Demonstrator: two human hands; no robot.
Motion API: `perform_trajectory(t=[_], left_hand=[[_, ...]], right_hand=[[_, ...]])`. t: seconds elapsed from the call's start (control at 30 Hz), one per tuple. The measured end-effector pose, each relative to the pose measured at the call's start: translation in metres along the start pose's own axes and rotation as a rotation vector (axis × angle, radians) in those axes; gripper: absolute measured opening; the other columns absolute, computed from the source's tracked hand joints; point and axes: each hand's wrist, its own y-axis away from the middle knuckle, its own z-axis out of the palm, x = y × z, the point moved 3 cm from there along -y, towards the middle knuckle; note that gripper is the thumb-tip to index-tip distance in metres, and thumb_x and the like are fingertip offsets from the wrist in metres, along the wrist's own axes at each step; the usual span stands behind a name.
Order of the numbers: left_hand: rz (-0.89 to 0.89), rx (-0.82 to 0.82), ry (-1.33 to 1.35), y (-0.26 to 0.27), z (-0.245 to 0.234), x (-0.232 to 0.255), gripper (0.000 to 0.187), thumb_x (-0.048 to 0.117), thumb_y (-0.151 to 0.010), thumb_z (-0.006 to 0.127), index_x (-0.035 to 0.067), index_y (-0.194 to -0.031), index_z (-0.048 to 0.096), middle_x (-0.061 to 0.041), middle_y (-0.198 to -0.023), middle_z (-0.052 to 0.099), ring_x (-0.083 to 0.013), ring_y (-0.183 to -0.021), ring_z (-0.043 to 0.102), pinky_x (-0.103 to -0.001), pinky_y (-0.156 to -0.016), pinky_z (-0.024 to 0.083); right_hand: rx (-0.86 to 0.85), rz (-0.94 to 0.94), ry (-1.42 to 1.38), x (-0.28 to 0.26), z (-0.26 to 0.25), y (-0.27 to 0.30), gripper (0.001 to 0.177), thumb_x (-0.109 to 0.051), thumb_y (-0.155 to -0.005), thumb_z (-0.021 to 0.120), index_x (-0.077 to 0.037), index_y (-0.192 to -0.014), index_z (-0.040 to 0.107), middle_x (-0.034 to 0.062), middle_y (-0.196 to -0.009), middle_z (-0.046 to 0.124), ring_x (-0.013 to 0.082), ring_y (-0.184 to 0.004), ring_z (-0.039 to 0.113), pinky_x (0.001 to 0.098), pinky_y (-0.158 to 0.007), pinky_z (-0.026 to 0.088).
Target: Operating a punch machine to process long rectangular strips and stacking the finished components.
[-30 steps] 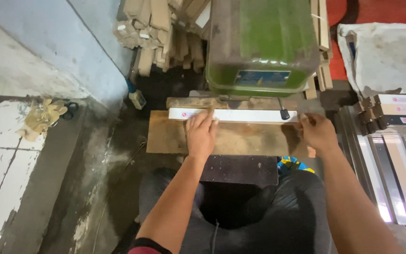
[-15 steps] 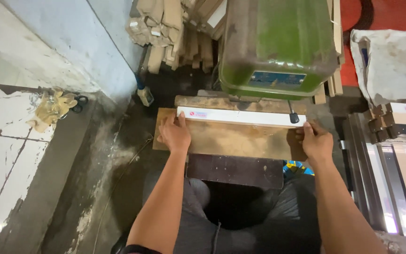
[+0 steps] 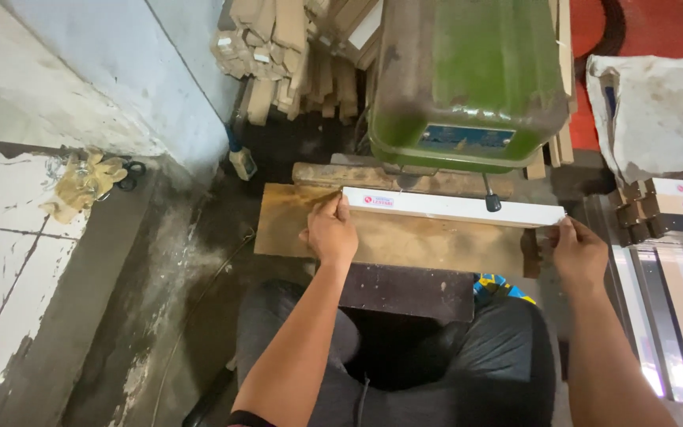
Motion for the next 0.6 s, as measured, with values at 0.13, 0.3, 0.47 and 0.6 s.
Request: perform_trajectory(t=[0.13,0.3,0.47,0.6], left_hand=[[-0.008,0.017,0.010,0.002,-0.003,0.011,0.042,0.046,-0.105,0.042,0.026,-0.121,0.077,-0.002,-0.131,0.067,-0.0237,-0.133,0.050,-0.048,-0.105,0.025],[0.016,0.043,-0.026,-0.004,0.006,0.002,0.044,0.046,-0.105,0.040,0.027,-0.125,0.074,0.000,-0.136,0.064,-0.0245,-0.132,0.050,-0.051,-0.106,0.026],[0.054,0.109,-0.026,-0.004,0.014,-0.005,0.041,0.043,-0.105,0.043,0.026,-0.125,0.075,0.001,-0.136,0.065,-0.0234,-0.128,0.053,-0.047,-0.101,0.030],[0.094,0.160,0.005,-0.005,0.017,-0.007,0.039,0.041,-0.105,0.047,0.023,-0.122,0.076,-0.002,-0.134,0.067,-0.0245,-0.128,0.054,-0.049,-0.100,0.031]], right_hand=[[-0.026,0.014,0.003,-0.012,0.000,0.008,0.038,-0.034,-0.110,0.051,-0.010,-0.127,0.074,0.0077,-0.108,0.075,0.0267,-0.104,0.067,0.0420,-0.090,0.050],[-0.040,-0.015,0.015,-0.014,0.002,0.006,0.036,-0.035,-0.112,0.052,-0.010,-0.123,0.075,0.0089,-0.101,0.074,0.0253,-0.094,0.065,0.0439,-0.080,0.047],[-0.075,0.068,0.002,-0.032,-0.002,0.018,0.038,-0.035,-0.114,0.049,-0.011,-0.133,0.071,0.0105,-0.110,0.072,0.0283,-0.097,0.063,0.0467,-0.077,0.046],[-0.071,-0.006,-0.003,-0.018,0.002,0.008,0.039,-0.037,-0.113,0.050,-0.009,-0.130,0.071,0.0092,-0.104,0.074,0.0255,-0.100,0.067,0.0445,-0.081,0.050]])
